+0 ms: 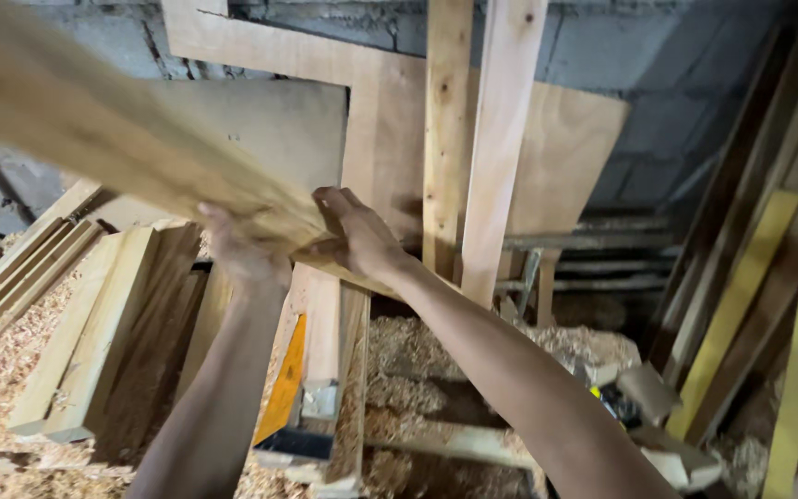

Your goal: The person picks up wooden planks from a pile on the floor, briefly holds them up, and places them vertically against a wall. The person repeats this action with several planks of varying sizes and colors.

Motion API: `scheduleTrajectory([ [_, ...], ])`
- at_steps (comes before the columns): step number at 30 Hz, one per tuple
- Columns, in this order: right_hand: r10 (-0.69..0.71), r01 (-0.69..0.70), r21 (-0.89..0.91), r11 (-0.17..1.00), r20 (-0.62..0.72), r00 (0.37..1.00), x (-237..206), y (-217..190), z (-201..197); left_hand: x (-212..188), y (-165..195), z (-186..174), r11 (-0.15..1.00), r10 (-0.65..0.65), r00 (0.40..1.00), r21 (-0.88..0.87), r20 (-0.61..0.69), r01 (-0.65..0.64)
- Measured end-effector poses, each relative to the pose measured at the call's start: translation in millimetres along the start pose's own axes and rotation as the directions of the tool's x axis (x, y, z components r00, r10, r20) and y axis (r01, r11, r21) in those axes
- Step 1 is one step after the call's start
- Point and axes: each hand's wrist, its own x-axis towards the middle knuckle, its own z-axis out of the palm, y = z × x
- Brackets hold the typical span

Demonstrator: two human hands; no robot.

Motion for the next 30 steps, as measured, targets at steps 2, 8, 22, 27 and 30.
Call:
scheduleTrajectory([
  [2,0.033,-0.033,0.003,0.999,-0.008,0.999,9.0,10.7,-13.5,10.5,-9.7,15.2,0.995,-0.087,0.99,0.037,-0.107,0.091],
  [8,-0.182,0.172,-0.092,0.981,-0.112,0.977,49.1,51.7,-67.7,53.1,-45.4,63.1,1.0,-0.018,0.964,-0.009,0.265,0.021],
  [22,-0.143,0.127,-0.091,0.988,-0.2,0.969,110.9,134.7,-201.2,131.1,-147.3,201.0,0.96,-0.111,0.972,0.275,0.207,0.051],
  [27,-0.044,0.031,-0.059,0.998,-0.233,0.971,94.5,181.9,-221.6,136.6,-206.7,197.2,0.934,-0.14,0.966,0.352,0.219,0.055],
  [30,0.019,-0.044,-0.103,0.994,-0.23,0.973,77.7,211.3,-222.1,131.1,-239.9,184.3,0.91,-0.154,0.972,0.409,0.175,0.07],
])
